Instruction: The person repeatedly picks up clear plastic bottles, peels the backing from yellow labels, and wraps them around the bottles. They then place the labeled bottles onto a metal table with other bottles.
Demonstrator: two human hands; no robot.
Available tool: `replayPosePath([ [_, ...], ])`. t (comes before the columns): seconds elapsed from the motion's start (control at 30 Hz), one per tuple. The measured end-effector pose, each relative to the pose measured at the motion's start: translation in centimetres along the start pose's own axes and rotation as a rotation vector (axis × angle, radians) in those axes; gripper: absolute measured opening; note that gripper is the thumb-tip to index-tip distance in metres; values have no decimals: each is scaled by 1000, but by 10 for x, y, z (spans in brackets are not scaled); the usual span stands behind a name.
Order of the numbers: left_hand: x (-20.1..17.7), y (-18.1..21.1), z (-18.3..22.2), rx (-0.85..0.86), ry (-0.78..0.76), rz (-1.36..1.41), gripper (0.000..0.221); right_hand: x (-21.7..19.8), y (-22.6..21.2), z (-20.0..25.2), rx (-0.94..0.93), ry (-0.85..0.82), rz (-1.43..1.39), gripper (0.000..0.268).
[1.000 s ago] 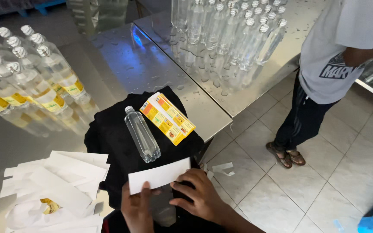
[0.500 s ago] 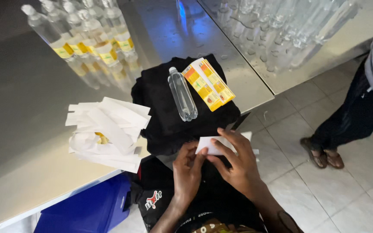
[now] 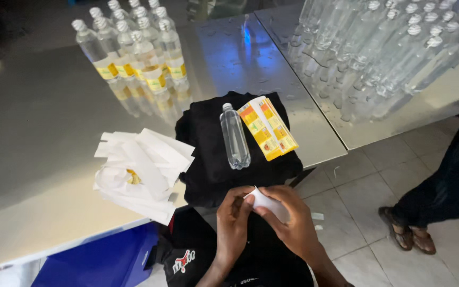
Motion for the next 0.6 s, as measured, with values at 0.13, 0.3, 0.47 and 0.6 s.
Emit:
replayPosePath([
  [0.13,11,-3,-6,18,-50,-63,24,2,19,-1,269,65,-203,28],
  [0.3,27,-8,-10,66,-157,-13,24,-2,35,-2,296,233,-115,17],
  [0.47,22,-48,-20,28,-113,-148,24,9,70,-1,445,190,-668,11],
  [0.6,28,-60,-30,43,-12,5,23,1,65,-13,794,292,-827,9],
])
Point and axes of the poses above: each hand's wrist, its own z-axis away from the middle knuckle, its own x-axis out of the palm, y = z × x, the point moved 4 cm from there along -z, towards the middle knuckle, and after that the axes turned 4 degrees about -z, right-handed, at the moved point
